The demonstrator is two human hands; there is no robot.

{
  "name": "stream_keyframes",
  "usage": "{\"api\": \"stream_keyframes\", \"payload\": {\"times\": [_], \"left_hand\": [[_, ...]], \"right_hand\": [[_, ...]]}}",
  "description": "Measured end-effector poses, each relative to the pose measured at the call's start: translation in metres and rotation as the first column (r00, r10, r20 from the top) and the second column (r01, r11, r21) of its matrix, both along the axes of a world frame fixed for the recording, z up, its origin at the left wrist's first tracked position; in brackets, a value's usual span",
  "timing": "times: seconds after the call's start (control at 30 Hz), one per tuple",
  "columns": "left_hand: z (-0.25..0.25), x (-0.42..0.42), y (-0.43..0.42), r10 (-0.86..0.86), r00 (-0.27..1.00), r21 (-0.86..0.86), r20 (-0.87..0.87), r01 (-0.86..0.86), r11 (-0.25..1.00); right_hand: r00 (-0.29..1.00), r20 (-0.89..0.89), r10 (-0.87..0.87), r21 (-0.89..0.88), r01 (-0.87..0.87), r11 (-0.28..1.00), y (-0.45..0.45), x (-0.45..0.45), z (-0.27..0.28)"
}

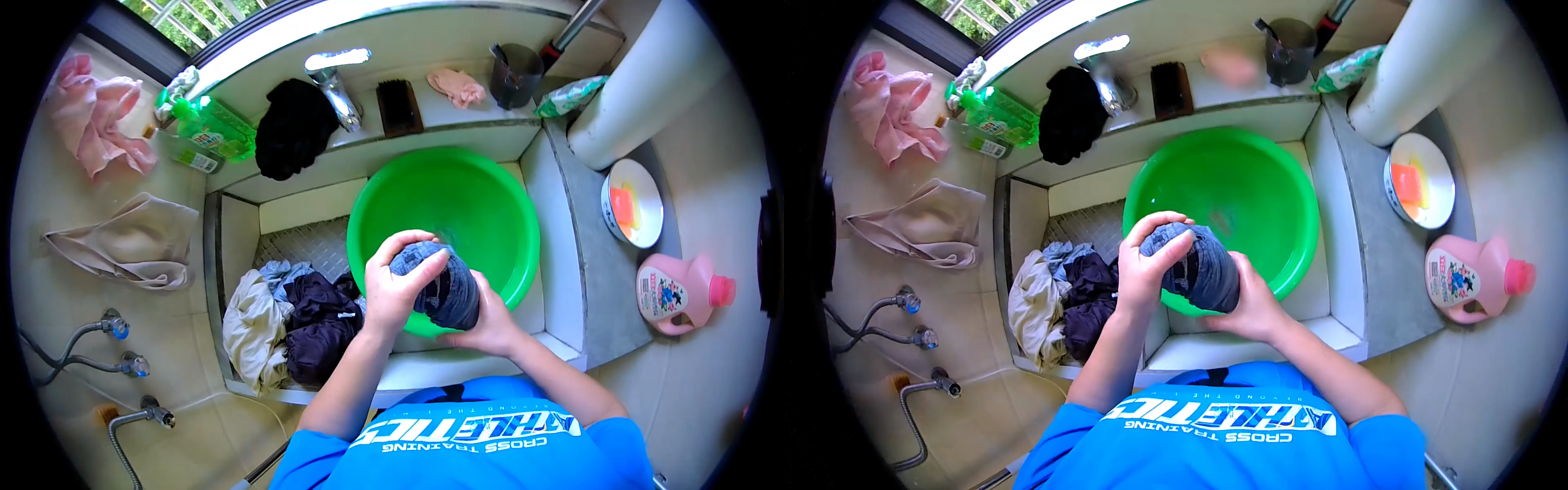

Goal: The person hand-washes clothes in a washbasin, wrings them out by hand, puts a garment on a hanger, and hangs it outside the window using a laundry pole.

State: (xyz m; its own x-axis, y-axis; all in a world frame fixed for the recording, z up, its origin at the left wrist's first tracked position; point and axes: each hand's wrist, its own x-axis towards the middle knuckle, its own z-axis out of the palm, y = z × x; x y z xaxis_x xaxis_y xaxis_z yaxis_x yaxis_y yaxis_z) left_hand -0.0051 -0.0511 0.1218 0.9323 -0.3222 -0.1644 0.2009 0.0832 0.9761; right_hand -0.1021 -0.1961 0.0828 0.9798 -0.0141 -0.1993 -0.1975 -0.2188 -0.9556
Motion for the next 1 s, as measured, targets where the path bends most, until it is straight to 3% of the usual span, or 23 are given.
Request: {"api": "stream_keyframes", "payload": {"times": [0.1,0.17,0.23,0.37,0.5,0.6,0.73,0.8,0.83,0.9,0.93,1.0], "left_hand": [[0.002,-0.006,-0.003,0.092,0.992,-0.089,-0.089,-0.100,0.991],[0.017,-0.014,-0.004,0.023,1.000,-0.053,-0.019,-0.024,0.998],[0.027,-0.017,-0.003,-0.039,0.999,-0.062,0.031,0.041,0.997],[0.040,-0.021,0.010,-0.143,0.985,0.027,0.096,0.141,0.990],[0.047,-0.033,0.020,-0.178,0.982,-0.005,0.068,0.178,0.984],[0.046,-0.042,0.029,-0.115,0.974,0.038,0.193,0.110,0.993],[0.044,-0.057,0.037,-0.083,0.978,-0.059,0.191,0.096,0.994],[0.037,-0.063,0.038,-0.128,0.979,-0.313,-0.159,0.073,0.947],[0.038,-0.066,0.040,-0.215,0.943,-0.428,-0.253,0.090,0.899],[0.044,-0.070,0.048,-0.237,0.933,-0.498,-0.271,0.075,0.864],[0.044,-0.071,0.053,-0.272,0.923,-0.562,-0.272,0.077,0.823],[0.045,-0.073,0.061,-0.299,0.911,-0.633,-0.285,0.055,0.772]], "right_hand": [[0.992,0.092,0.092,-0.089,-0.083,0.993,-0.011,0.001,0.020],[0.991,0.102,0.091,-0.111,-0.080,0.991,-0.018,-0.001,0.033],[0.991,-0.058,0.117,0.003,-0.117,0.993,-0.026,-0.003,0.043],[0.992,-0.002,0.127,0.053,-0.126,0.991,-0.029,-0.013,0.053],[0.992,-0.010,0.123,0.056,-0.123,0.991,-0.020,-0.027,0.063],[0.997,0.047,0.066,0.059,-0.069,0.996,-0.009,-0.037,0.077],[0.985,0.149,-0.085,-0.054,0.094,0.994,0.015,-0.054,0.101],[0.950,0.276,-0.148,-0.176,0.201,0.964,0.024,-0.061,0.105],[0.945,0.293,-0.146,-0.180,0.204,0.962,0.026,-0.065,0.107],[0.969,0.031,-0.244,0.312,0.223,0.924,0.031,-0.077,0.110],[0.977,-0.003,-0.214,0.452,0.192,0.871,0.026,-0.079,0.101],[0.983,0.003,-0.182,0.524,0.154,0.837,0.028,-0.080,0.098]]}}
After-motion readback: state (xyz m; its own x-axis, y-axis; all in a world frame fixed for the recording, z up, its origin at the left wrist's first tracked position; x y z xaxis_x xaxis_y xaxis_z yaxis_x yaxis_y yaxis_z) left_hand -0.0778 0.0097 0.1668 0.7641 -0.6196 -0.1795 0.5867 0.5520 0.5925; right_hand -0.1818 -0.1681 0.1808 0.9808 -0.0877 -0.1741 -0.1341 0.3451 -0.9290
